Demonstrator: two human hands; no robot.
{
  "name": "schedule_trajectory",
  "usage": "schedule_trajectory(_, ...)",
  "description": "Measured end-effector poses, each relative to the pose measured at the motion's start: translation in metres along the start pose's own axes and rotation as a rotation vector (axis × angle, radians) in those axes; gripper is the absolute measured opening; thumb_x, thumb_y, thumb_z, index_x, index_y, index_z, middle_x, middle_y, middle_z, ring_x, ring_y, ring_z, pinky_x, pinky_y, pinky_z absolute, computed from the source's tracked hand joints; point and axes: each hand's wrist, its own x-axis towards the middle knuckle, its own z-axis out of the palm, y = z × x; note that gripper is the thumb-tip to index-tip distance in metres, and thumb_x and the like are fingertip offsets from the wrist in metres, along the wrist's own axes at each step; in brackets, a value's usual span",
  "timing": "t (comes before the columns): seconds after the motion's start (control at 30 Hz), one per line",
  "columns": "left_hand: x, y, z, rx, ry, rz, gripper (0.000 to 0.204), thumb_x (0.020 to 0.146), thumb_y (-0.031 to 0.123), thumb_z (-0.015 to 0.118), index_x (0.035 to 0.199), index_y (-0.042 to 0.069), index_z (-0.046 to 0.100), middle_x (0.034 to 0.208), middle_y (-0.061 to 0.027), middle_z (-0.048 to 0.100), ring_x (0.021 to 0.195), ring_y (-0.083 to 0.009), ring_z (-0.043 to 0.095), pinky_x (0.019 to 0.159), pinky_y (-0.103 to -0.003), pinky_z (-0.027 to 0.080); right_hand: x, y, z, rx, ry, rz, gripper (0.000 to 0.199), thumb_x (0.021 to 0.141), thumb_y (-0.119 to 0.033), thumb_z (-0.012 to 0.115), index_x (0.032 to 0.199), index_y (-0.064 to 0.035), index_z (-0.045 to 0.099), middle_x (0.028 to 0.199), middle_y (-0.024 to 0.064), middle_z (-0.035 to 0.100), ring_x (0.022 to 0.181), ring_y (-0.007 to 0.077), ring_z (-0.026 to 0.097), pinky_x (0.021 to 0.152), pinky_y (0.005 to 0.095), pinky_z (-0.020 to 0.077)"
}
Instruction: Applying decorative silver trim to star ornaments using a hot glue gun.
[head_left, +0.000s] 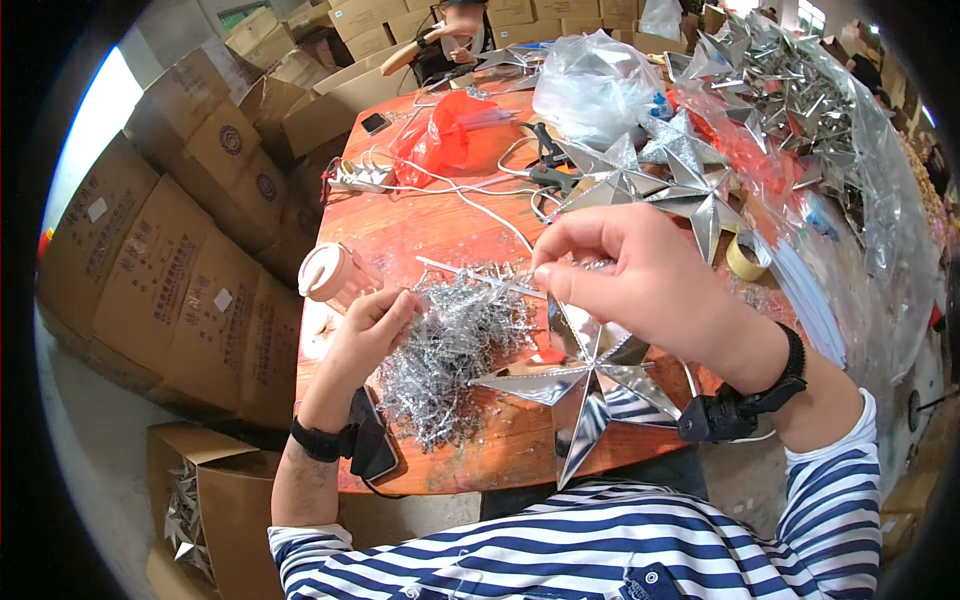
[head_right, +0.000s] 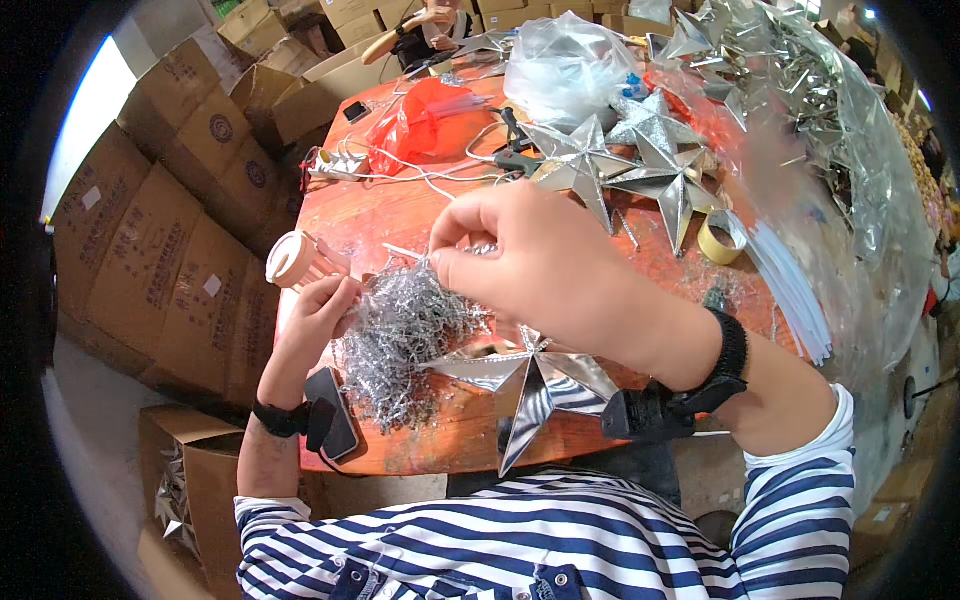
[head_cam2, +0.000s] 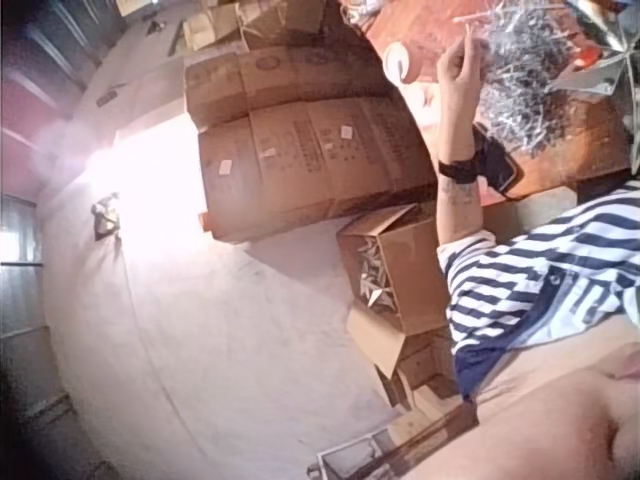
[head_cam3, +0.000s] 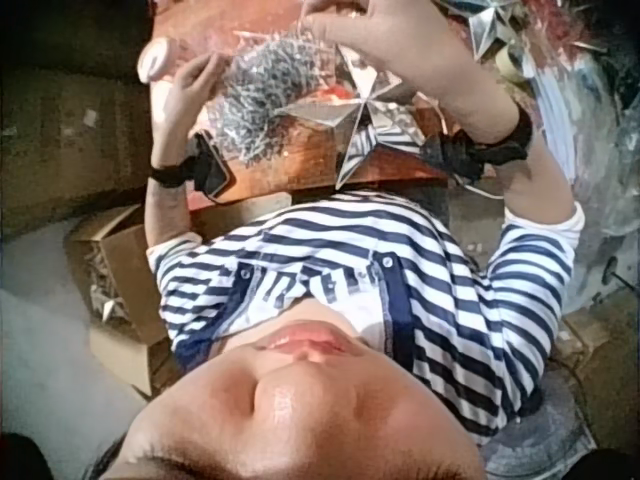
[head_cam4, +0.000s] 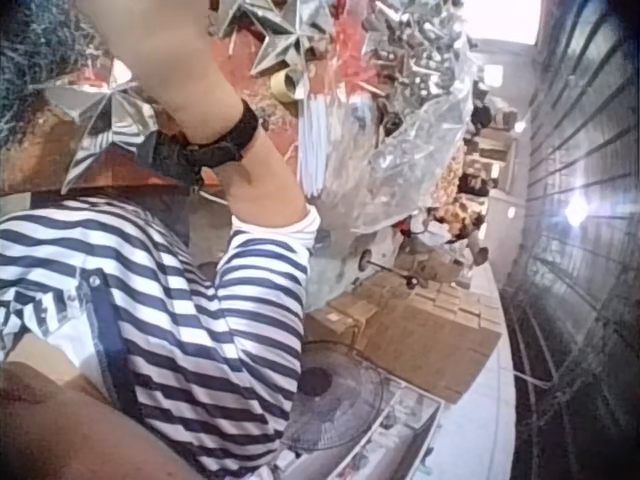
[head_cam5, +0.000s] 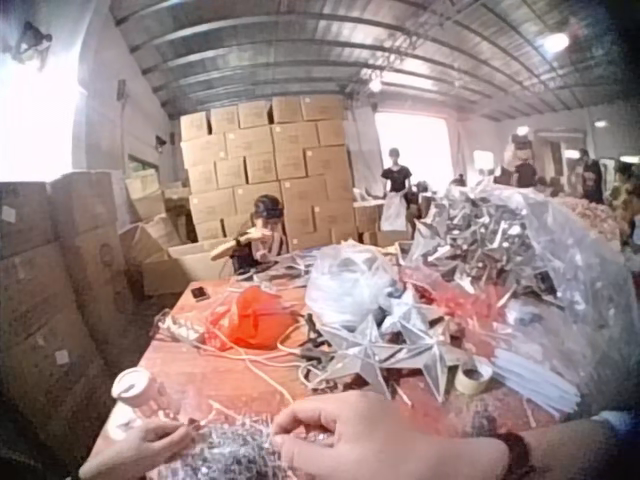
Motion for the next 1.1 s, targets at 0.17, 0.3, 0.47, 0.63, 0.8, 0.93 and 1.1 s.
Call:
schedule_trajectory(0.17, 0.008, -0.025, -0.01, 0.71, 0.008, -0.073, 0.025, 0.097, 0.026, 0.056, 0.105, 0.005, 0.068, 0.075, -0.0126, 0.062, 0.079, -0.0297, 0.064, 0.073, -0.039, 0.048, 0.0, 0.006, -0.006, 0.136, 0.007, -0.038, 0.015, 0.091, -0.012, 0.063, 0.096, 0.0024, 0.064, 0.074, -0.002, 0.058, 0.063, 0.0025, 0.052, 0.056, 0.0194, 0.0405)
schedule_trajectory(0.3, -0.003, 0.005, -0.002, 0.544, 0.294, 0.336, 0.03, 0.095, 0.019, 0.057, 0.12, 0.004, 0.061, 0.106, -0.0188, 0.064, 0.102, -0.0331, 0.061, 0.089, -0.04, 0.046, -0.006, 0.0, -0.004, 0.145, 0.048, -0.077, 0.024, 0.083, -0.018, 0.066, 0.089, 0.0048, 0.067, 0.072, 0.006, 0.064, 0.067, 0.0092, 0.056, 0.062, 0.028, 0.0455)
schedule_trajectory(0.47, -0.017, 0.083, 0.046, 0.328, 0.186, 0.728, 0.044, 0.095, 0.023, 0.06, 0.131, -0.002, 0.054, 0.12, -0.0146, 0.064, 0.112, -0.0256, 0.06, 0.097, -0.037, 0.044, -0.013, -0.006, -0.01, 0.143, -0.028, 0.024, 0.024, 0.085, -0.018, 0.065, 0.093, 0.0043, 0.067, 0.071, 0.0055, 0.064, 0.064, 0.0088, 0.055, 0.06, 0.027, 0.0444)
schedule_trajectory(0.63, -0.021, 0.088, 0.085, -0.065, -0.27, 0.37, 0.036, 0.1, 0.023, 0.056, 0.124, -0.003, 0.056, 0.109, -0.0079, 0.066, 0.092, -0.0116, 0.059, 0.083, -0.028, 0.048, -0.027, 0.0, -0.015, 0.199, -0.045, -0.023, 0.022, 0.086, -0.016, 0.063, 0.093, 0.0042, 0.067, 0.069, 0.0053, 0.063, 0.063, 0.0089, 0.055, 0.058, 0.0268, 0.0434)
schedule_trajectory(0.8, -0.029, 0.088, 0.096, -0.235, -0.282, 0.174, 0.018, 0.1, 0.013, 0.055, 0.105, -0.001, 0.065, 0.086, -0.0017, 0.066, 0.066, -0.0043, 0.052, 0.058, -0.022, 0.045, -0.051, 0.016, -0.026, 0.188, 0.021, 0.011, 0.022, 0.087, -0.017, 0.063, 0.092, 0.0042, 0.066, 0.067, 0.0029, 0.059, 0.062, 0.0075, 0.052, 0.058, 0.0262, 0.0421)
schedule_trajectory(0.93, -0.027, 0.086, 0.1, 0.174, -0.121, 0.553, 0.013, 0.09, 0.002, 0.064, 0.102, -0.001, 0.069, 0.085, -0.0064, 0.068, 0.065, -0.0049, 0.058, 0.056, -0.018, 0.045, -0.074, 0.018, -0.037, 0.184, 0.061, 0.08, 0.019, 0.088, -0.015, 0.065, 0.093, 0.0034, 0.066, 0.072, 0.0003, 0.059, 0.066, 0.0048, 0.051, 0.059, 0.023, 0.0415)
schedule_trajectory(1.1, -0.039, 0.094, 0.105, 0.059, -0.108, 0.464, 0.012, 0.087, -0.001, 0.067, 0.099, -0.002, 0.07, 0.082, -0.007, 0.069, 0.065, -0.008, 0.064, 0.055, -0.02, 0.048, -0.098, 0.024, -0.038, 0.354, 0.091, 0.143, 0.015, 0.089, -0.01, 0.065, 0.097, 0.0031, 0.066, 0.085, 0.0019, 0.065, 0.077, 0.0028, 0.056, 0.064, 0.0198, 0.047)
